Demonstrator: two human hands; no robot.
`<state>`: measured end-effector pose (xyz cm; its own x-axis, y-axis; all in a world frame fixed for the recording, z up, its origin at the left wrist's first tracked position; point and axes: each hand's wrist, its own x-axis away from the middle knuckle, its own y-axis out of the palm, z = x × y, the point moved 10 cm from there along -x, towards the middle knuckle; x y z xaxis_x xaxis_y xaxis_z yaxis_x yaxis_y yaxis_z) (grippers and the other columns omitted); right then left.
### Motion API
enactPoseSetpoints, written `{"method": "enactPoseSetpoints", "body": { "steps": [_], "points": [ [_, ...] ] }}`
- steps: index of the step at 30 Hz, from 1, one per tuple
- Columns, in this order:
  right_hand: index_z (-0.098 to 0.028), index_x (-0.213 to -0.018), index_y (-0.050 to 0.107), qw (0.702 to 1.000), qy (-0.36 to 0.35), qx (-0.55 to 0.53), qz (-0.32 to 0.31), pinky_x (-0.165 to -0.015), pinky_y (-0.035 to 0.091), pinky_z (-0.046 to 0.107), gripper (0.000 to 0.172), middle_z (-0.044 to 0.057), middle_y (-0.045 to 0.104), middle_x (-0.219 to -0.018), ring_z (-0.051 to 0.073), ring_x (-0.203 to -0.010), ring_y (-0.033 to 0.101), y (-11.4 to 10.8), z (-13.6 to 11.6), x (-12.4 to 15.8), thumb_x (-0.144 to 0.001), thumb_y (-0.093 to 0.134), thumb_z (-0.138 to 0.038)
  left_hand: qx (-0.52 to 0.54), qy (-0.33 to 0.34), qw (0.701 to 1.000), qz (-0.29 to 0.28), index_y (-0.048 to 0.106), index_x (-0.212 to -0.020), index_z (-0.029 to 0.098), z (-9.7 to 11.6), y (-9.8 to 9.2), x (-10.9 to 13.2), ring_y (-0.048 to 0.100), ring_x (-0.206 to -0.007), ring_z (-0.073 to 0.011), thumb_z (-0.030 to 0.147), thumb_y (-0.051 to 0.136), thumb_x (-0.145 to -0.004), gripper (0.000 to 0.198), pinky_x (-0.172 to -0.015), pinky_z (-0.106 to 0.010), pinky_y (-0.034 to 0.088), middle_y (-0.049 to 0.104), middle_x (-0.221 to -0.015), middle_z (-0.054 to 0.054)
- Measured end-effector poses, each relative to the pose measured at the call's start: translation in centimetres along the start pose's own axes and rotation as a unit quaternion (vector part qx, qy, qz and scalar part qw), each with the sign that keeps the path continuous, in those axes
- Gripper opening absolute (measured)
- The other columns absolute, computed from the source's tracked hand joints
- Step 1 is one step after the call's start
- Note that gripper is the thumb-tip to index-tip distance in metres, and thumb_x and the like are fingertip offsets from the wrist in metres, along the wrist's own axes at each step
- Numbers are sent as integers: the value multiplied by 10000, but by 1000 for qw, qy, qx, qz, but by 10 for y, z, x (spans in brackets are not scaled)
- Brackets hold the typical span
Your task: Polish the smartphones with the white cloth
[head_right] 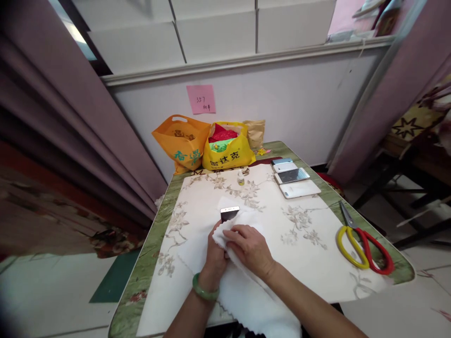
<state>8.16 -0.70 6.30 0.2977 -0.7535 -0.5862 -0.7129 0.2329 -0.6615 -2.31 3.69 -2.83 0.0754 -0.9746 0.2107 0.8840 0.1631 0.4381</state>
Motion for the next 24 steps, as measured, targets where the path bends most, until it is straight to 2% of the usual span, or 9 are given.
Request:
{"method": "enactPoseSetpoints", "body": {
  "steps": [5, 9, 11, 15, 19, 22, 24],
  "points": [
    [-288, -1186, 636, 999, -13, 33, -16, -812, 507, 311, 284, 61, 668, -1037, 187, -935, 621, -4, 20, -19, -939, 497, -270, -18, 9, 1000, -15, 682, -893, 136, 5, 2, -2, 608, -776, -175, 282, 696, -680, 258, -732, -288, 485, 698, -883, -48],
    [-288, -1175, 649, 996, 33, 78, 10, -810, 501, 285, 284, 59, 663, -1042, 180, -938, 620, -14, 41, -36, -947, 480, -275, 26, -37, 997, -59, 684, -981, 155, 2, 15, -1, 624, -809, -172, 308, 716, -701, 321, -770, -284, 475, 699, -909, -34],
    [-295, -1174, 649, 994, 50, 93, 17, -778, 500, 269, 294, 57, 661, -1026, 172, -908, 624, -14, 43, -37, -946, 469, -253, 45, -45, 996, -65, 676, -1002, 160, 2, 16, -1, 626, -792, -165, 328, 720, -710, 339, -759, -280, 477, 694, -886, -28],
    [-277, -1192, 632, 995, 6, 93, -38, -708, 495, 259, 313, 63, 661, -961, 163, -825, 626, -4, 23, -22, -954, 433, -238, 86, -51, 995, -26, 662, -983, 167, -1, 7, -4, 629, -762, -162, 362, 744, -688, 363, -739, -286, 485, 688, -858, -24],
    [-283, -1160, 639, 994, -52, 35, -90, -695, 489, 261, 265, 49, 668, -898, 158, -773, 627, -7, 0, 2, -946, 483, -305, 113, -75, 990, 23, 652, -976, 163, -9, -1, -4, 617, -685, -143, 399, 752, -673, 397, -680, -270, 485, 681, -822, -16],
    [-294, -1097, 668, 988, -94, 18, -123, -720, 478, 275, 230, 39, 675, -883, 160, -777, 630, -6, -9, 9, -942, 503, -334, 143, -83, 986, 14, 662, -917, 144, -9, 3, -4, 607, -652, -141, 522, 663, -732, 420, -633, -261, 477, 676, -774, -23],
    [-298, -1108, 665, 986, -99, 32, -129, -722, 468, 275, 242, 35, 676, -876, 159, -776, 628, 0, -6, 5, -952, 480, -323, 151, -86, 985, 5, 672, -904, 139, -8, 5, -4, 620, -689, -148, 551, 614, -761, 440, -656, -260, 482, 688, -794, -34]
  ]
}}
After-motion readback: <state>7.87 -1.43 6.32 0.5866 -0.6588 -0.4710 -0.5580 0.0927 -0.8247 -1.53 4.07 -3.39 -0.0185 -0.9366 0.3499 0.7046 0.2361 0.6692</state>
